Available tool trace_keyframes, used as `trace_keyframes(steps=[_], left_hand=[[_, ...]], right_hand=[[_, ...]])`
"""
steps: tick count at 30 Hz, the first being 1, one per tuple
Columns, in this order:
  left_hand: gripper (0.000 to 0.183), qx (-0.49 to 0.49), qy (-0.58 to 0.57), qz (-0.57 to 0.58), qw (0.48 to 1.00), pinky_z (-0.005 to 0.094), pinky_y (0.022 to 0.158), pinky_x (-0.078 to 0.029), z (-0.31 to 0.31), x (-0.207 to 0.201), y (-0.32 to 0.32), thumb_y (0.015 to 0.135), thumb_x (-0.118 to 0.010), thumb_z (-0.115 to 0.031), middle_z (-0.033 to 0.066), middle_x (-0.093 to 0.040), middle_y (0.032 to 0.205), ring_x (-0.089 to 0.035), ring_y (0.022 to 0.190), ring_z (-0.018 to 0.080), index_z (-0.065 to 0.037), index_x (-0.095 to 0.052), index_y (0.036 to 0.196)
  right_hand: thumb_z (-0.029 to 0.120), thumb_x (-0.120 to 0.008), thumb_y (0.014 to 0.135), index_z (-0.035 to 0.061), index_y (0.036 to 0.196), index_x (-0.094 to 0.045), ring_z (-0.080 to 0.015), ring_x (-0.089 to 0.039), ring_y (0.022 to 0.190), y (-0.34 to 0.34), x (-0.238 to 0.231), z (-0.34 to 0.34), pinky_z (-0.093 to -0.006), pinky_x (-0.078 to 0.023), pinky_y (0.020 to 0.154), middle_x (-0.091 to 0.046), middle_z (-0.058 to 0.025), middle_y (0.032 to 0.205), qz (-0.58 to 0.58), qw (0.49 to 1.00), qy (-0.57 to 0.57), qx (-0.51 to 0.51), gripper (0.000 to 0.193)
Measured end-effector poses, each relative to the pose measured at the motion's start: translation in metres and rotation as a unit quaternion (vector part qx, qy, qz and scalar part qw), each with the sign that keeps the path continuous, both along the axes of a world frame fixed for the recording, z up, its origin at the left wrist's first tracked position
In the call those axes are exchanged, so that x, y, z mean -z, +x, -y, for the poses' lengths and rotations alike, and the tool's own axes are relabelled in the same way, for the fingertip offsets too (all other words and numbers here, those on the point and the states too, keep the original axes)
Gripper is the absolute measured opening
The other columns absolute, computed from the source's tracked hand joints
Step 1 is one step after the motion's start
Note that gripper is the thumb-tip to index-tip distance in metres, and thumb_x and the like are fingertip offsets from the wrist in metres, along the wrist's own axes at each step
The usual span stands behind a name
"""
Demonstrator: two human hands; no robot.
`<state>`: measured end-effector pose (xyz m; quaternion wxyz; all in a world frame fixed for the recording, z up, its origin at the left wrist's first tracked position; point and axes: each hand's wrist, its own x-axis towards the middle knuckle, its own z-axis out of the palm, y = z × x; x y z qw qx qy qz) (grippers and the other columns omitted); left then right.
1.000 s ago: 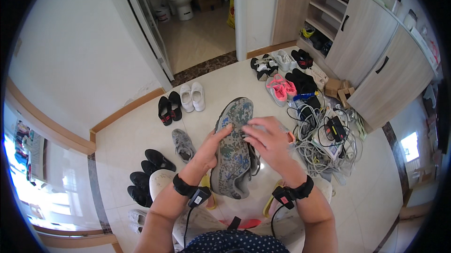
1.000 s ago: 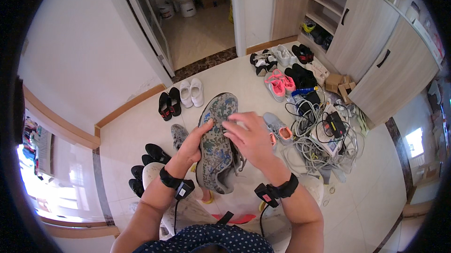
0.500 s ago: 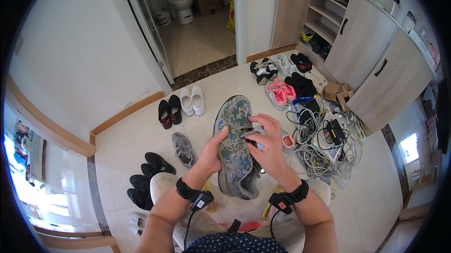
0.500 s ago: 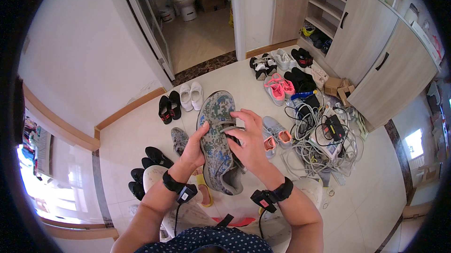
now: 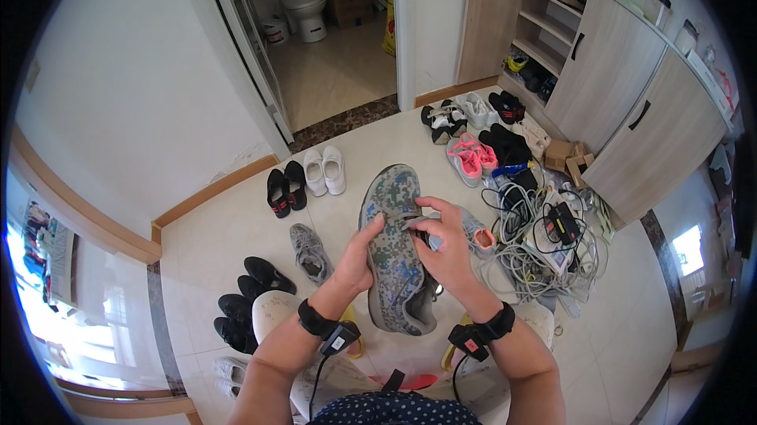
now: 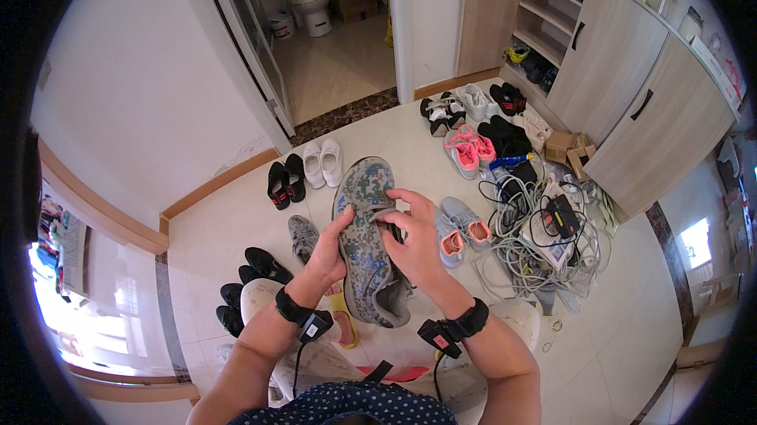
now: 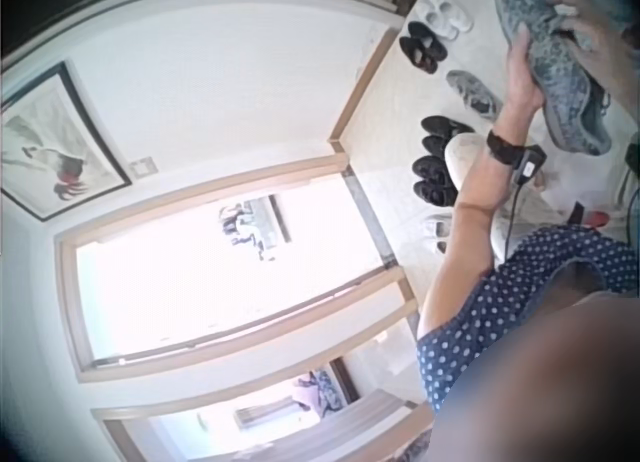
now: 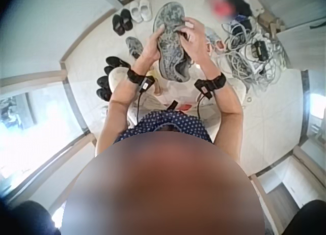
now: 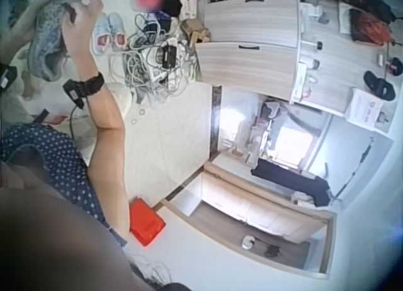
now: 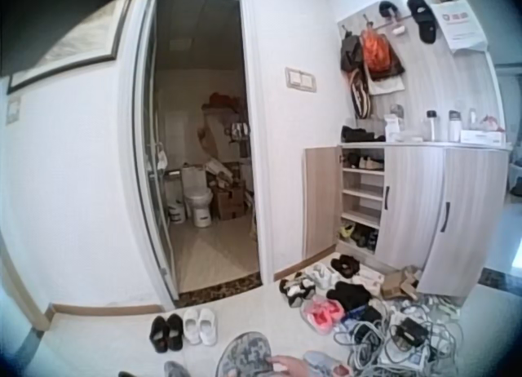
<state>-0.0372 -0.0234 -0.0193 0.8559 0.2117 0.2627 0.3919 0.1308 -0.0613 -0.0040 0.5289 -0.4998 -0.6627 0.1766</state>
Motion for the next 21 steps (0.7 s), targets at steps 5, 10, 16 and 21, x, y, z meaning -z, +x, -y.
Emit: trace_keyframes(steps=[5,10,16,21], left_hand=[[0.045,-0.002,0.026,0.006,1.0,0.0398,0.096,-0.05,-0.0008,0.0014,-0.003,0.099,-0.049,-0.036,0.0119,-0.062,0.122,-0.063,0.107,0.024,-0.003,-0.05,0.13],[0.045,0.015,0.037,0.013,0.999,0.0398,0.096,-0.05,-0.0019,0.0052,-0.0036,0.099,-0.05,-0.035,0.0122,-0.062,0.122,-0.062,0.107,0.0243,-0.003,-0.05,0.131],[0.043,-0.008,0.041,-0.014,0.999,0.0365,0.087,-0.054,0.0003,0.001,-0.001,0.096,-0.057,-0.031,0.0096,-0.065,0.114,-0.065,0.098,0.0205,-0.002,-0.052,0.128],[0.044,0.002,0.038,-0.003,0.999,0.0375,0.09,-0.053,0.0005,0.0037,-0.0014,0.097,-0.055,-0.032,0.0107,-0.064,0.116,-0.064,0.101,0.0217,-0.002,-0.051,0.129]], right_hand=[[0.003,-0.068,0.074,0.0056,0.092,-0.07,-0.0302,-0.046,0.122,0.0069,-0.0032,0.0,-0.0391,-0.037,0.103,-0.051,-0.0095,0.13,-0.017,0.998,-0.035,-0.057,0.019],[0.003,-0.068,0.074,0.0067,0.095,-0.069,-0.0288,-0.045,0.122,0.0052,0.0016,0.0006,-0.0387,-0.034,0.105,-0.05,-0.0103,0.128,-0.118,0.988,-0.076,-0.066,0.021],[0.003,-0.069,0.069,0.0081,0.09,-0.07,-0.029,-0.045,0.121,0.0072,-0.0032,0.0006,-0.0384,-0.035,0.103,-0.05,-0.0099,0.126,-0.089,0.991,-0.093,-0.036,0.021],[0.003,-0.07,0.068,0.009,0.086,-0.072,-0.0297,-0.043,0.123,0.0105,0.0016,-0.0012,-0.0392,-0.034,0.104,-0.049,-0.0095,0.128,-0.037,0.997,-0.057,-0.036,0.019]])
